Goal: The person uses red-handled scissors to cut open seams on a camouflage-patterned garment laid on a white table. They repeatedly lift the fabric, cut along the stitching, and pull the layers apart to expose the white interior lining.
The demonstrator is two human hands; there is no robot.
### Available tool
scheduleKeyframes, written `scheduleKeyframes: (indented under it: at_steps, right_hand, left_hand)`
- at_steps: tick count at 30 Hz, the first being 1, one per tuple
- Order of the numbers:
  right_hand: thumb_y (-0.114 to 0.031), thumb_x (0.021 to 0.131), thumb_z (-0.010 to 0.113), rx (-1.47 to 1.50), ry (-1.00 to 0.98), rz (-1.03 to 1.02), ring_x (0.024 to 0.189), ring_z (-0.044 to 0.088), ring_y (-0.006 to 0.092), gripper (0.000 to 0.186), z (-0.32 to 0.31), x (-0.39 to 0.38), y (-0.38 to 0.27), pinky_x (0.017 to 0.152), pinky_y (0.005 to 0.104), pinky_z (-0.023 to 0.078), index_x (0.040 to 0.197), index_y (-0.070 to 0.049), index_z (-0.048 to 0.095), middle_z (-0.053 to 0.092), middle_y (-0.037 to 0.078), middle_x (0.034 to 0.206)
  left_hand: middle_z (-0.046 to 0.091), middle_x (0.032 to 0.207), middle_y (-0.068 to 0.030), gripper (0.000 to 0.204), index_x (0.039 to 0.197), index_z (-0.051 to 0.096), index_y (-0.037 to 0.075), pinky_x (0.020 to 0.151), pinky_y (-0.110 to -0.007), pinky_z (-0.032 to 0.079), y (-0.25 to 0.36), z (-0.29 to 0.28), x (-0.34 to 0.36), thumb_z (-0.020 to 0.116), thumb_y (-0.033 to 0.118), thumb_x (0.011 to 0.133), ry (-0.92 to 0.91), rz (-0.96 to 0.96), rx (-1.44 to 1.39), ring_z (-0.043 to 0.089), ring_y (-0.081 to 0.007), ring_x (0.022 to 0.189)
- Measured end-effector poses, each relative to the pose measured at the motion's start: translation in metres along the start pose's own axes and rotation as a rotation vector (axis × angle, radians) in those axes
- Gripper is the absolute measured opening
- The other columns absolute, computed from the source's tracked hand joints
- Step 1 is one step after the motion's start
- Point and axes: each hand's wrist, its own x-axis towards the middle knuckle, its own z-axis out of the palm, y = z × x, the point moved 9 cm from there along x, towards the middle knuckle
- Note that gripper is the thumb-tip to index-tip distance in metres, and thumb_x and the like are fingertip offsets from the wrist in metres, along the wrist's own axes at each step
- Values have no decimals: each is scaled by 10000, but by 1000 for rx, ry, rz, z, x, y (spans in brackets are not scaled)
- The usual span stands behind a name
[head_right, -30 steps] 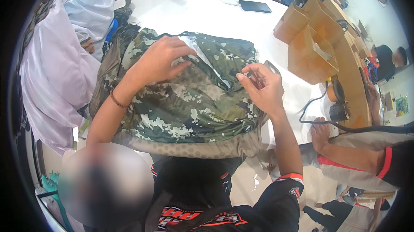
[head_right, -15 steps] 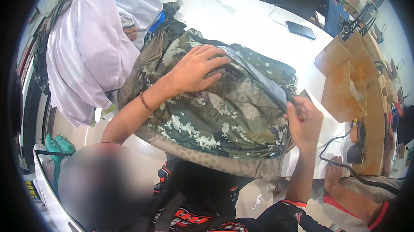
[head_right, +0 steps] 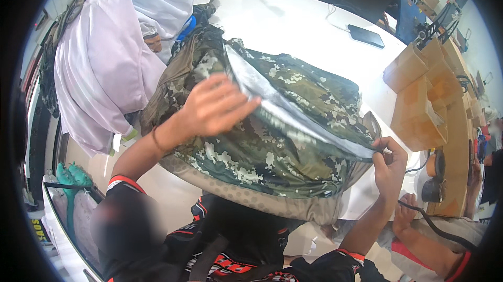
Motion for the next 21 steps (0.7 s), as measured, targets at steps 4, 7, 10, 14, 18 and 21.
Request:
scheduleKeyframes:
  at_steps: [4, 7, 10, 14, 18, 21]
  right_hand:
    - [69, 815, 582, -194, -120, 12, 693, 476, 19, 174, 11, 6, 13, 602, 194, 371, 971, 15, 637, 573, -13, 869]
    - [-12, 825, 742, -303, -133, -111, 656, 423, 20, 204, 30, 10, -6, 582, 199, 351, 1010, 14, 659, 524, -26, 806]
    - [-90, 822, 814, -300, -131, -54, 660, 393, 36, 244, 44, 11, -39, 578, 214, 326, 996, 8, 673, 485, -30, 736]
    - [-134, 854, 811, -264, -272, -126, 607, 347, 57, 235, 86, 31, -67, 562, 232, 299, 990, 7, 681, 430, -39, 631]
    - [-140, 928, 754, -378, -374, -251, 615, 340, 42, 168, 138, 56, -83, 547, 255, 281, 978, 12, 705, 400, -51, 640]
    - [-182, 981, 708, -314, -429, -337, 626, 355, 49, 190, 170, 74, -83, 553, 261, 295, 972, 7, 720, 424, -38, 642]
  left_hand:
    - [552, 724, 16, 295, 1039, 768, 34, 572, -295, 493, 52, -16, -22, 763, 91, 750, -299, 65, -304, 603, -130, 643]
    - [610, 695, -11, 229, 969, 772, 42, 535, -309, 490, 28, -28, -18, 842, 133, 771, -236, -136, -473, 612, -154, 594]
    - [677, 703, -57, 209, 917, 769, 37, 543, -303, 513, -39, -27, -18, 860, 155, 771, -47, -510, -355, 647, -197, 579]
    - [703, 776, -101, 307, 983, 759, -11, 647, -312, 551, -127, 15, -45, 842, 221, 800, -65, -919, -173, 682, -211, 661]
    - [691, 943, -214, 433, 1028, 751, -58, 797, -414, 559, -159, 51, -59, 853, 274, 769, -84, -868, -78, 696, -335, 840]
    - [694, 933, -204, 409, 1010, 757, -47, 812, -419, 558, -162, 65, -69, 852, 273, 774, -170, -977, -139, 700, -341, 863]
